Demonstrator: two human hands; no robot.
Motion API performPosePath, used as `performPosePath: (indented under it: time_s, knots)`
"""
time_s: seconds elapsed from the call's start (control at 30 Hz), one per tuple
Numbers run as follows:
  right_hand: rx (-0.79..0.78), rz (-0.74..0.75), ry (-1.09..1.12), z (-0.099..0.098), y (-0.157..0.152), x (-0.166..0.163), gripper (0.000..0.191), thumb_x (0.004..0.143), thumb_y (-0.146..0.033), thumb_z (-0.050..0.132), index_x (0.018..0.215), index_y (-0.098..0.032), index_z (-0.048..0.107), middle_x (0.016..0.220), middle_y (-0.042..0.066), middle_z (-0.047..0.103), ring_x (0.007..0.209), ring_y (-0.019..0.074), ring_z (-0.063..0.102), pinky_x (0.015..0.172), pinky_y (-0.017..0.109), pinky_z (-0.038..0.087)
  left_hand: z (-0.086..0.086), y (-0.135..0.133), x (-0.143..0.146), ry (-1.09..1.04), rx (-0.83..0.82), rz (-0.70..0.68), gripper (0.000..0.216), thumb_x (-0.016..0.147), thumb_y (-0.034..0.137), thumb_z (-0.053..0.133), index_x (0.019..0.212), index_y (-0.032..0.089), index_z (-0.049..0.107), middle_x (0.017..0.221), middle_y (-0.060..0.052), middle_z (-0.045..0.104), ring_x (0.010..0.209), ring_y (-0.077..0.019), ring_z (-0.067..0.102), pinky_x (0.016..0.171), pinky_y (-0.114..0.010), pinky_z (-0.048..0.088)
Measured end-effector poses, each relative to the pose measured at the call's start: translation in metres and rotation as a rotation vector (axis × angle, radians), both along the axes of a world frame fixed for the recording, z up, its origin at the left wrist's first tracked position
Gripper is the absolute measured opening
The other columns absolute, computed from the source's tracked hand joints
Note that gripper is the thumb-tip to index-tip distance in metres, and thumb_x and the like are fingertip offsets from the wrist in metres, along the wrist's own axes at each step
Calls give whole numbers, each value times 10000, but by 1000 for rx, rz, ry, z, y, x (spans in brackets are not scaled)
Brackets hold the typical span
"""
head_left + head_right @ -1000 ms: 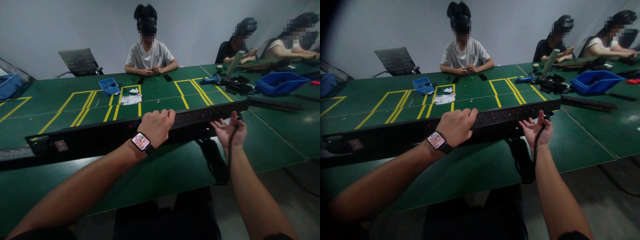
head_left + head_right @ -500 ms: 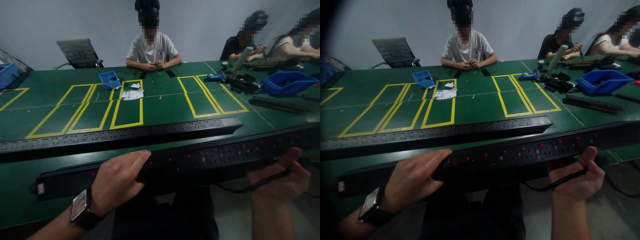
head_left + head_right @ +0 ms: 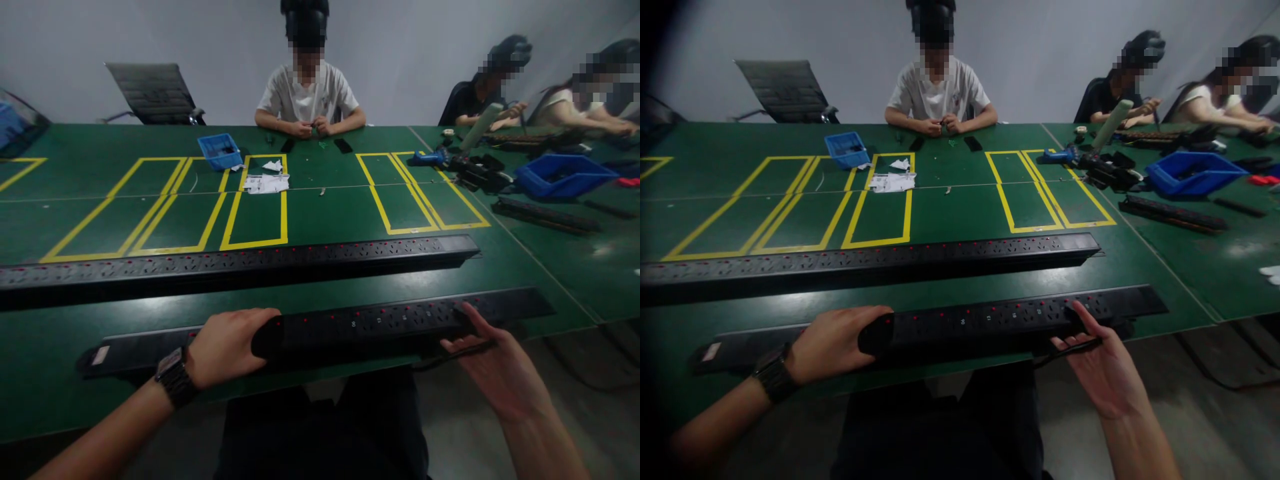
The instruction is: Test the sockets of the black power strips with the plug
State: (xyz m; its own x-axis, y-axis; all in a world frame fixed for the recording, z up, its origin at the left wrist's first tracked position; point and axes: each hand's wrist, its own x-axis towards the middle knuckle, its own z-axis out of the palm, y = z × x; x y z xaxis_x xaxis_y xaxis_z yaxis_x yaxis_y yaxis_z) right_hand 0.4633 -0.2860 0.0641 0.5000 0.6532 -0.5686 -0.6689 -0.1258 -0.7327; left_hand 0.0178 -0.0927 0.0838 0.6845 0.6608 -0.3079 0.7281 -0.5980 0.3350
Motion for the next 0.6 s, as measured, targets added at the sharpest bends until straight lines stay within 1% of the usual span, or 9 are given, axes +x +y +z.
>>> performPosePath:
  time_s: [0.07, 0.1, 0.17, 0.23, 0.27, 0.37, 0.47, 0.53, 0.6]
  knots:
    - [-66, 20, 29, 7, -2, 5, 431, 864, -254, 632, 1273, -330, 745, 663, -2, 705, 708, 229, 756, 960, 519, 638, -2, 4, -2, -1, -9, 2, 465, 786, 374, 629, 1251, 368, 631, 1159, 1, 767, 1025, -281, 740, 808, -384, 537]
    - [-93, 31, 26, 11, -3, 7, 435, 861, -259, 631, 1274, -340, 741, 737, 18, 741, 790, 248, 777, 976, 528, 630, -3, 6, -3, -1, -9, 3, 471, 786, 380, 629, 1257, 368, 630, 1164, 0, 767, 1030, -281, 739, 815, -383, 536]
    - [-108, 46, -10, 20, -4, 11, 458, 856, -307, 643, 1305, -352, 719, 1003, 73, 798, 1035, 296, 771, 980, 539, 622, -6, 10, -4, 2, 3, 8, 479, 793, 387, 621, 1271, 364, 626, 1174, -7, 766, 1040, -283, 737, 833, -385, 536]
    - [-99, 42, -56, 29, -5, 14, 471, 854, -363, 640, 1321, -366, 704, 1273, 103, 751, 1232, 340, 692, 952, 563, 627, -10, 13, -5, 11, 16, 20, 481, 794, 400, 620, 1274, 361, 628, 1182, -15, 764, 1050, -287, 734, 842, -386, 538]
    - [-94, 40, -70, 32, -5, 16, 464, 856, -372, 631, 1315, -373, 705, 1353, 100, 717, 1280, 354, 660, 934, 579, 629, -12, 13, -6, 13, 14, 27, 483, 797, 408, 621, 1278, 364, 628, 1186, -16, 763, 1057, -287, 732, 843, -386, 540]
    - [-123, 50, -93, 33, -5, 19, 416, 852, -350, 623, 1250, -366, 743, 1415, 77, 685, 1321, 372, 625, 859, 573, 653, -14, 14, -7, 8, -10, 32, 499, 806, 438, 638, 1299, 358, 628, 1198, -27, 755, 1075, -284, 722, 872, -392, 546]
    - [-126, 50, -178, 24, -7, 20, 352, 849, -363, 638, 1163, -315, 790, 1471, 67, 645, 1357, 366, 591, 783, 479, 677, -8, 22, -9, -47, -14, -12, 580, 779, 541, 717, 1307, 312, 644, 1248, -69, 732, 1138, -301, 688, 974, -420, 531]
    - [-106, 48, -257, 13, -8, 19, 299, 843, -374, 662, 1080, -277, 817, 1510, 60, 612, 1342, 362, 597, 714, 411, 677, -1, 36, -8, -123, 75, -30, 623, 808, 612, 701, 1340, 297, 626, 1340, -86, 690, 1239, -309, 633, 1075, -443, 482]
    - [-88, 64, -279, 2, -11, 18, 266, 831, -374, 680, 1006, -241, 830, 1454, 85, 654, 1238, 346, 658, 647, 365, 660, 3, 61, -5, -167, 252, -2, 671, 865, 643, 633, 1426, 282, 558, 1465, -108, 606, 1355, -324, 548, 1168, -478, 396]
